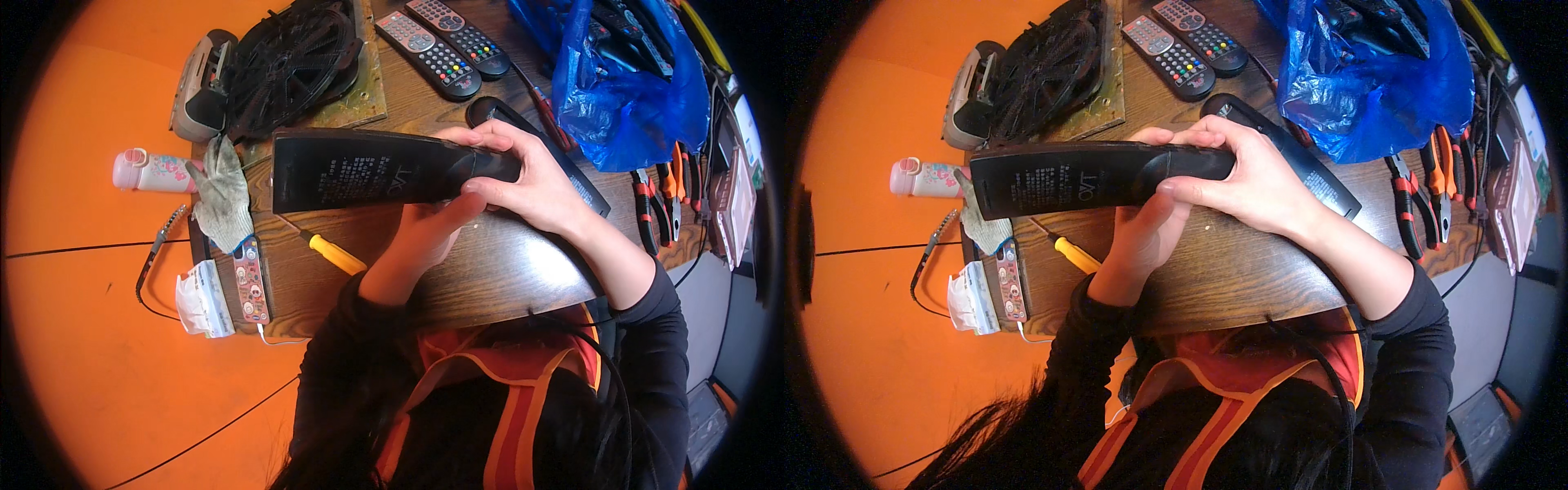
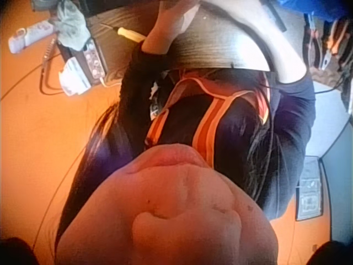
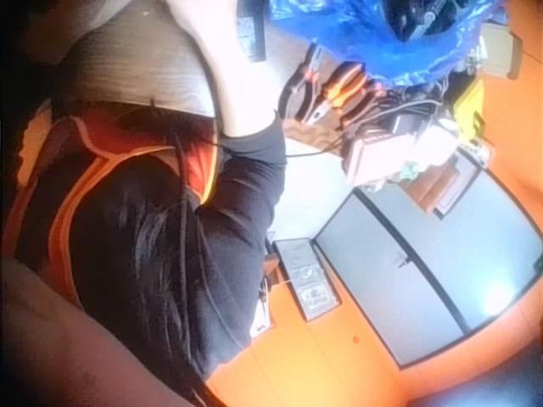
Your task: The person disassembles a black remote control by removing the battery cover and prying open the case with a screwdriver. They separate the halves, inspect the internal components, and then reassemble the remote, closing the case and replacing the battery cover.
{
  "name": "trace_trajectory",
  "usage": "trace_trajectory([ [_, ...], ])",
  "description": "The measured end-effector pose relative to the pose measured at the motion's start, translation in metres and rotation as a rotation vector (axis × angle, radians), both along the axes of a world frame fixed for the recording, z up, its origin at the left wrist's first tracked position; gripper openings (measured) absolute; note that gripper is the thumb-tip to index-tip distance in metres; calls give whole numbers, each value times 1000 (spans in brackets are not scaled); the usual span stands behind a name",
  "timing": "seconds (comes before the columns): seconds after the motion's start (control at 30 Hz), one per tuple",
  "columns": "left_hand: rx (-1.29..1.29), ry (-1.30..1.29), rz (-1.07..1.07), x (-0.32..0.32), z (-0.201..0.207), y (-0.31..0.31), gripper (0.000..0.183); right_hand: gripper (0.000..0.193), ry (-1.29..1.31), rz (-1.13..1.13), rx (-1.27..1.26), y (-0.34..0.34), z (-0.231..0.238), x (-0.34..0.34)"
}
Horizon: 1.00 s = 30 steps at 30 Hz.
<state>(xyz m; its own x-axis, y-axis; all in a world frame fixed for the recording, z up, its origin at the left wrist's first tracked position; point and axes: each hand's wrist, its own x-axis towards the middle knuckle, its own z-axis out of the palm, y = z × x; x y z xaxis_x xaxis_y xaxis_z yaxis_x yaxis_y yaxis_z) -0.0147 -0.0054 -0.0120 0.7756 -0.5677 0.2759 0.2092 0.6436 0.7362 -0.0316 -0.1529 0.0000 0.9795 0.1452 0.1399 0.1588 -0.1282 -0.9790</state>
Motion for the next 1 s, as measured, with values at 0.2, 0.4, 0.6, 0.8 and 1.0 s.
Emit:
trace_trajectory([
  [0.2, -33, 63, 68, -5, 0, 0, 38, 37, 157, 19, 125, 3, 6, -5],
  [0.4, 170, -454, 439, 4, 0, 1, 39, 38, 201, 34, 110, 3, 12, -5],
  [0.6, -69, 27, 501, 20, 23, 22, 49, 24, 264, -59, -95, -13, 25, -2],
  [0.8, 15, 88, 487, 28, 26, 29, 49, 24, 283, 109, -222, -8, 12, -6],
  [1.0, -59, 111, 329, 25, 25, 32, 53, 31, -96, -47, -504, -14, 17, -4],
])
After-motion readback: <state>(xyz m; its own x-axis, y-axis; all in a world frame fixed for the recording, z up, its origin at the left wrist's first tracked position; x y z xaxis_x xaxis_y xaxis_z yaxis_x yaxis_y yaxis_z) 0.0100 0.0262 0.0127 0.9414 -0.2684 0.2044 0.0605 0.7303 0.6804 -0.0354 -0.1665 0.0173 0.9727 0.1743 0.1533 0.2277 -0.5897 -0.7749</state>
